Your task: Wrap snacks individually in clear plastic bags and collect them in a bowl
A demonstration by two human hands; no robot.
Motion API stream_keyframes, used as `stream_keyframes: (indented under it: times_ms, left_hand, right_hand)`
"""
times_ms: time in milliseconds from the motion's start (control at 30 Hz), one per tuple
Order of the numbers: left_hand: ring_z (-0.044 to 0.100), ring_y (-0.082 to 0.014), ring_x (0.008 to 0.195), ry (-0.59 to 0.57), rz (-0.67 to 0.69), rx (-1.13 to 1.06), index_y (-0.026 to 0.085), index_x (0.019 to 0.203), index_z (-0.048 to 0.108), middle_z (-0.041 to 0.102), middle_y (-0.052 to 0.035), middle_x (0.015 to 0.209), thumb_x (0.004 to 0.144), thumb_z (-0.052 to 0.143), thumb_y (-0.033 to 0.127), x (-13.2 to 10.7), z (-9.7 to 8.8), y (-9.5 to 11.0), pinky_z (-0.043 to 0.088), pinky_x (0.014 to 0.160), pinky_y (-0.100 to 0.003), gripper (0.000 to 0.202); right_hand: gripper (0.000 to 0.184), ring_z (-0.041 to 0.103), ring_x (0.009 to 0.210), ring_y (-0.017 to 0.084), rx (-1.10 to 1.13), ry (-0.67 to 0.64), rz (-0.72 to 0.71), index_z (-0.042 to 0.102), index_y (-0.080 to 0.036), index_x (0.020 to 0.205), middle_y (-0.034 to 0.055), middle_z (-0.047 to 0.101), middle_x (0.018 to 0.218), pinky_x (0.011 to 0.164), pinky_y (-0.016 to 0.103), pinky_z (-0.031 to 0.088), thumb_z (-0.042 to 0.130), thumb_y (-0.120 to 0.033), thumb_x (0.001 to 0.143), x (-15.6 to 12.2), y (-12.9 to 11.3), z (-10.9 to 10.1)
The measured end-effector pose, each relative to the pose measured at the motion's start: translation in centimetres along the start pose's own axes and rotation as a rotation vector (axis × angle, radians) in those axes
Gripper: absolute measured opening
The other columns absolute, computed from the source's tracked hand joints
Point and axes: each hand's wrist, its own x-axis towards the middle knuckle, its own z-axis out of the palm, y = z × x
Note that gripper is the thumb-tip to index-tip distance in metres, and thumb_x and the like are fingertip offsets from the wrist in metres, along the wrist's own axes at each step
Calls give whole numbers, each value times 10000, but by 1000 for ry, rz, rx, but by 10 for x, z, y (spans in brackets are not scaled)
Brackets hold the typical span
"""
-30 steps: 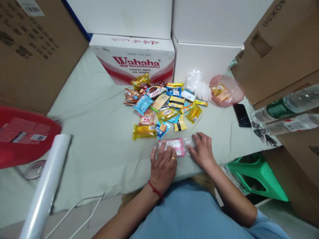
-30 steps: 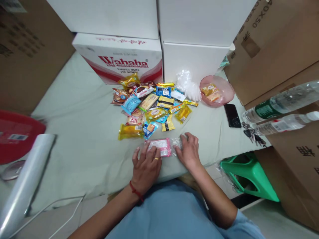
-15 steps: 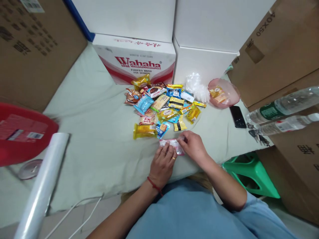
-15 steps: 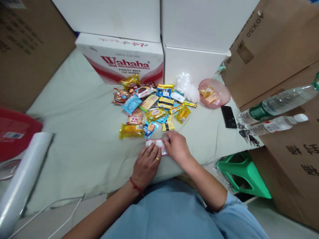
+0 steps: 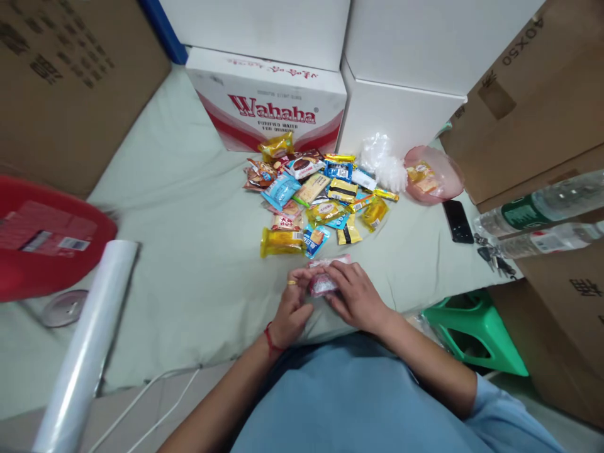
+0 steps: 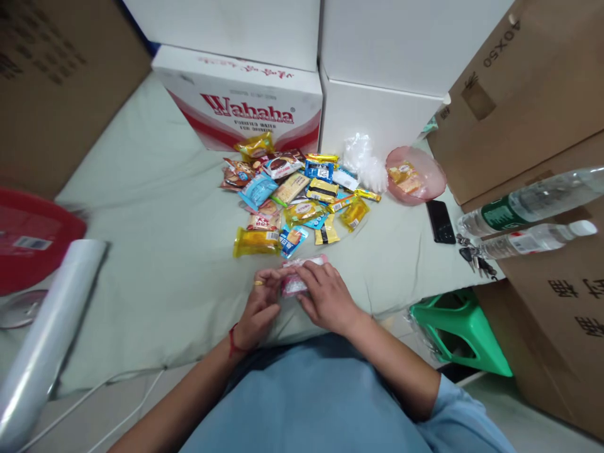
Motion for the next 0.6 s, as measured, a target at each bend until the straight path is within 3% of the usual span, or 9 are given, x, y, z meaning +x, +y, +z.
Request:
stream_keyframes:
  times_ms: [133, 233, 333, 400, 467, 600]
  left_hand:
    - [547, -237, 1339, 120, -25, -191, 259, 1079, 583, 590, -46, 1242, 647, 643, 102, 0, 9, -3, 378, 1257, -461, 464]
    - [422, -290, 1479, 166, -28, -168, 264, 1125, 627, 520, -72, 1410, 672, 703, 173, 3, 12, 8, 354, 1275, -484, 468]
    - [259, -312, 1591, 242, 34, -121, 284, 1174, 648, 456, -60, 1531, 677, 749, 206, 7, 6, 23, 347, 1284, -475, 513]
    - [266, -313, 1599, 287, 21, -91, 300, 1214, 637, 467, -57, 1549, 725, 772, 237, 9, 1, 32, 399, 1252, -473, 510]
    - [333, -303, 1579, 284, -83, -64, 324, 1321, 584, 470, -61, 1583, 793, 787, 292, 9, 0, 37, 465, 1196, -458, 567]
    - [574, -302, 1393, 117, -338, 4, 256, 1399, 534, 592, -128, 1493, 853, 785, 447, 10, 15, 42, 538, 1101, -439, 631]
  right_hand:
    - [855, 554, 1225, 387, -223, -60, 51, 390, -201, 1640, 242, 539, 1509, 996, 543, 481, 774, -447, 917, 4, -11, 12]
    - [697, 584, 1172, 344, -286, -95, 28, 477, -189, 1584, 225, 591, 1461, 968, 496, 489, 728, -380, 963, 16, -11, 12]
    - [490, 598, 1147, 316, -247, -107, 9, 585, -191, 1479, 200, 633, 1412, 940, 466, 497, 651, -324, 1012, 25, -3, -2]
    - [435, 600, 1153, 312, -134, -24, 45, 609, -196, 1444, 194, 656, 1364, 953, 472, 496, 611, -343, 1035, 26, 2, -17]
    - [401, 613, 1149, 291, 89, 94, 82, 617, -214, 1425, 168, 680, 1323, 981, 463, 494, 565, -369, 1058, 25, 4, -33]
    - [420, 662, 1089, 215, 680, 128, 203, 575, -250, 1436, 72, 719, 1242, 971, 374, 521, 502, -471, 1087, 17, 4, -49]
